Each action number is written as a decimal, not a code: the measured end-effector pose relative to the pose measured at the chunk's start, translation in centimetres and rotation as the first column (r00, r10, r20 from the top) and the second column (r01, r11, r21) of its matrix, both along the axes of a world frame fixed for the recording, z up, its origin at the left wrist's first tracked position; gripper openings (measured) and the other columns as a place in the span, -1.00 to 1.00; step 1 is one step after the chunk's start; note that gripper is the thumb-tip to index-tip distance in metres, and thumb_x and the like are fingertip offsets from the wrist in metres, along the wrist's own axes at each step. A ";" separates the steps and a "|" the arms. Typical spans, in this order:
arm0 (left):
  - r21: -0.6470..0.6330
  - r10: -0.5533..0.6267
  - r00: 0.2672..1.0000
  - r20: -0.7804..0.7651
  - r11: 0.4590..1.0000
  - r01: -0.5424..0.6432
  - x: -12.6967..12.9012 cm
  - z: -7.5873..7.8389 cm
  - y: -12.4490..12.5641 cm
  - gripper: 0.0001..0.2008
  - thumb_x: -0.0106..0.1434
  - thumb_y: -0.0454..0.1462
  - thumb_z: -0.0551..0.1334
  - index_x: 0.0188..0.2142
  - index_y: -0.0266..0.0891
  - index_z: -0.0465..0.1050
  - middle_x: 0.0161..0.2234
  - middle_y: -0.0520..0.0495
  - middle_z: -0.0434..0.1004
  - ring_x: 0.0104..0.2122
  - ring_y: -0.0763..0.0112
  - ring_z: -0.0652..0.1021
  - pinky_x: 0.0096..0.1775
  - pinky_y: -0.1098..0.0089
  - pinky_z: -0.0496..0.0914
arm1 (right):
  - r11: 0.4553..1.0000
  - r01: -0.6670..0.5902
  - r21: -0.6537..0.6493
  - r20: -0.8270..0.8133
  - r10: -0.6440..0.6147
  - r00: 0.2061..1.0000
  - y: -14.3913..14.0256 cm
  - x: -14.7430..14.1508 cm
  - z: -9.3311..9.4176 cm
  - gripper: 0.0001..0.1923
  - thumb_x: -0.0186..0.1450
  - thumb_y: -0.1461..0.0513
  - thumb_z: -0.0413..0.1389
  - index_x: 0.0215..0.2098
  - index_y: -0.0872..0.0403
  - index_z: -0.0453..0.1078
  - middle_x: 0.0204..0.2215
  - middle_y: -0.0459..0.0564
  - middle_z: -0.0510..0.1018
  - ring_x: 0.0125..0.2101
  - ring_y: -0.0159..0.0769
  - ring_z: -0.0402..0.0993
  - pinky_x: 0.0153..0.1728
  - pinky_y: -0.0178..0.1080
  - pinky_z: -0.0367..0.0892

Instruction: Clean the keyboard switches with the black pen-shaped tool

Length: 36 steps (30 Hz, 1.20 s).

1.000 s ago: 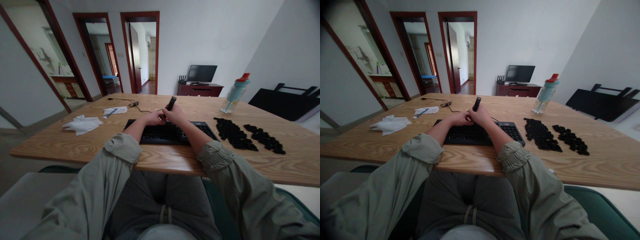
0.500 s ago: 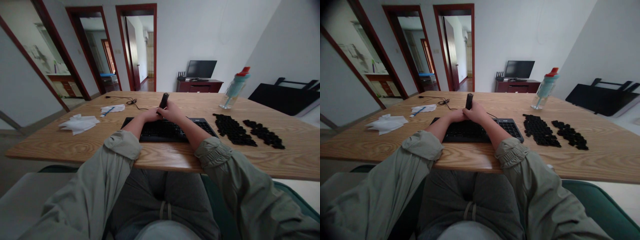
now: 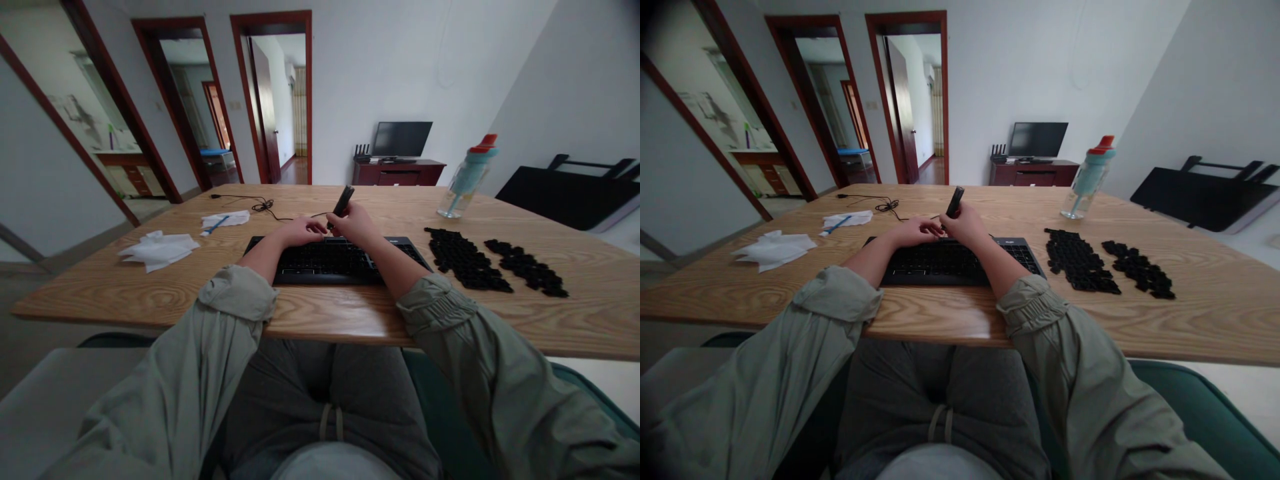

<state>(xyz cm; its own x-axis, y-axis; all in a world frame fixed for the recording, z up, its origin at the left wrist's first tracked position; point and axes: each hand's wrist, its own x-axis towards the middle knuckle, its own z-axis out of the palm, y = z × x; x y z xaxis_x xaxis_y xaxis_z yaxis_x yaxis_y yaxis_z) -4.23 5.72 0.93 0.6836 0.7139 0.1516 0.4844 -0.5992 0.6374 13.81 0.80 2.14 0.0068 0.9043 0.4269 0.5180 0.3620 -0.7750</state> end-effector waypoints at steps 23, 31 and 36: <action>0.070 0.037 0.985 -0.170 0.997 -0.025 -0.3 0.6 -1.0 -0.65 0.05 -0.22 0.26 -0.15 -0.26 0.53 -0.20 -0.05 0.60 -0.22 0.36 0.54 -0.17 0.42 0.38 | 0.969 -0.219 -0.113 -0.278 0.181 0.943 -0.1 -0.8 -1.7 -0.83 0.20 0.18 0.16 -0.43 0.14 0.38 -0.52 -0.05 0.51 -0.53 -0.39 0.47 -0.48 -0.32 0.46; 0.048 0.057 0.986 -0.157 0.998 -0.050 -0.1 0.7 -1.3 -0.70 0.03 -0.24 0.25 -0.21 -0.26 0.53 -0.26 -0.03 0.59 -0.25 0.36 0.54 -0.20 0.42 0.39 | 0.954 -0.282 -0.106 -0.387 0.221 0.895 0.4 -1.1 -2.4 -0.86 0.23 0.21 0.07 -0.42 0.12 0.36 -0.53 -0.06 0.50 -0.54 -0.40 0.45 -0.47 -0.33 0.46; 0.059 0.083 0.980 -0.182 0.996 -0.073 0.0 0.7 -1.4 -0.71 0.01 -0.24 0.25 -0.23 -0.24 0.50 -0.28 0.00 0.59 -0.26 0.37 0.54 -0.21 0.43 0.39 | 0.958 -0.259 -0.123 -0.362 0.200 0.911 0.7 -1.2 -2.3 -0.80 0.27 0.14 0.01 -0.40 0.10 0.33 -0.50 -0.05 0.50 -0.55 -0.38 0.44 -0.48 -0.31 0.42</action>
